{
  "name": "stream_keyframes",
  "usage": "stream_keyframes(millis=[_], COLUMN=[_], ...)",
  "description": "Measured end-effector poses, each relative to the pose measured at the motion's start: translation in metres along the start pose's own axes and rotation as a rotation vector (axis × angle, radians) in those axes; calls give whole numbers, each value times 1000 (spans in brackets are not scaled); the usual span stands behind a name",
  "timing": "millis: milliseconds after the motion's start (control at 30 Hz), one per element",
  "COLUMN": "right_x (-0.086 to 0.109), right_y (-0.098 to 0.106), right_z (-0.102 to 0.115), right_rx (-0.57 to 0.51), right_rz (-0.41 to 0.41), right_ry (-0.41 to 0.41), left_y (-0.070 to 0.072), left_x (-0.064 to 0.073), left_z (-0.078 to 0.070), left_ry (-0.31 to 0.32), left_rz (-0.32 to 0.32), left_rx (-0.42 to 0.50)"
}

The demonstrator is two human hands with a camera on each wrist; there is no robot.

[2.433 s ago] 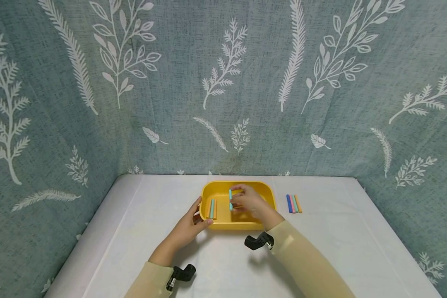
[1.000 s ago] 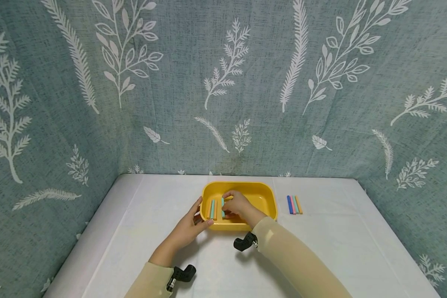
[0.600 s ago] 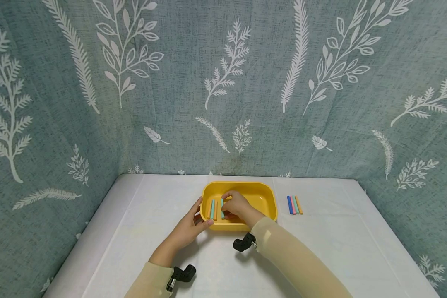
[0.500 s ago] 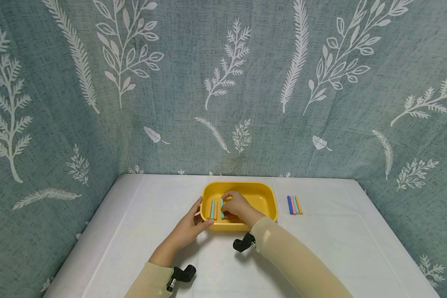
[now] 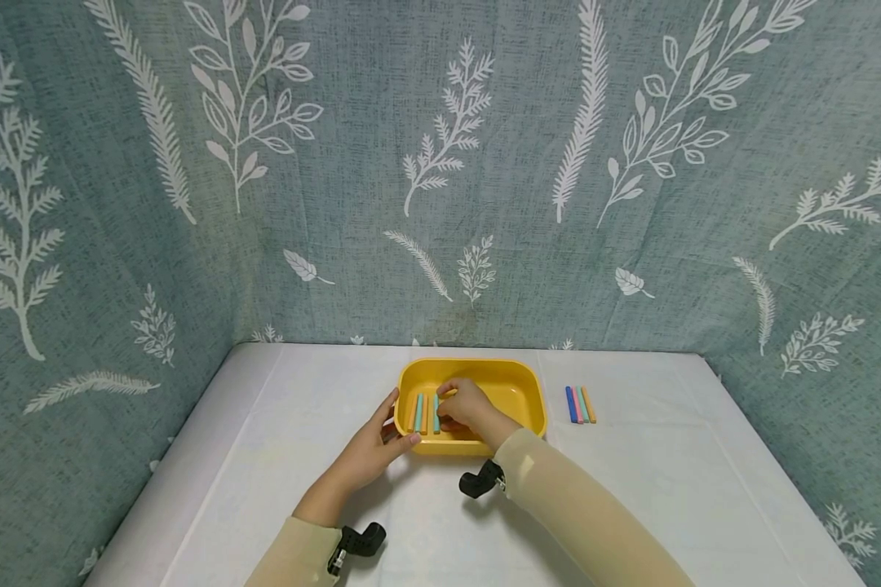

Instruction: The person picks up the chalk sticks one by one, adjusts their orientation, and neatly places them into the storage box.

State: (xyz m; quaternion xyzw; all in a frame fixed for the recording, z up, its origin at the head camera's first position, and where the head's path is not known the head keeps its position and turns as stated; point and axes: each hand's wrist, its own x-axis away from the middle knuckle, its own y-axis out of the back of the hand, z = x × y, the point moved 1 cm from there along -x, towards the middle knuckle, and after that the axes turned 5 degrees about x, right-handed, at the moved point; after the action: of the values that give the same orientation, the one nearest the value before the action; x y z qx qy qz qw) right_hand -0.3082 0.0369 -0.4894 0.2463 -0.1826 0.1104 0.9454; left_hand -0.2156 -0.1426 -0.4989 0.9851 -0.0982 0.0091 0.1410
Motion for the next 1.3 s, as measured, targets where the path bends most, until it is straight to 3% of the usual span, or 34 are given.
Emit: stream_keyframes(millis=[300, 733, 1067, 1300], right_x=[5, 10, 25, 38], right_y=[0, 9, 23, 37], right_z=[-1, 0, 6, 8], right_rx=[-122, -170, -107, -131], right_rz=[42, 22, 14, 42], right_ry=[41, 46, 88, 151], left_y=[1, 0, 0, 1], left_x=[-1, -1, -2, -2], left_z=[0, 1, 3, 3], left_ry=[-4, -6, 3, 3], left_rz=[9, 5, 1, 4], left_rx=[-14, -1, 13, 15])
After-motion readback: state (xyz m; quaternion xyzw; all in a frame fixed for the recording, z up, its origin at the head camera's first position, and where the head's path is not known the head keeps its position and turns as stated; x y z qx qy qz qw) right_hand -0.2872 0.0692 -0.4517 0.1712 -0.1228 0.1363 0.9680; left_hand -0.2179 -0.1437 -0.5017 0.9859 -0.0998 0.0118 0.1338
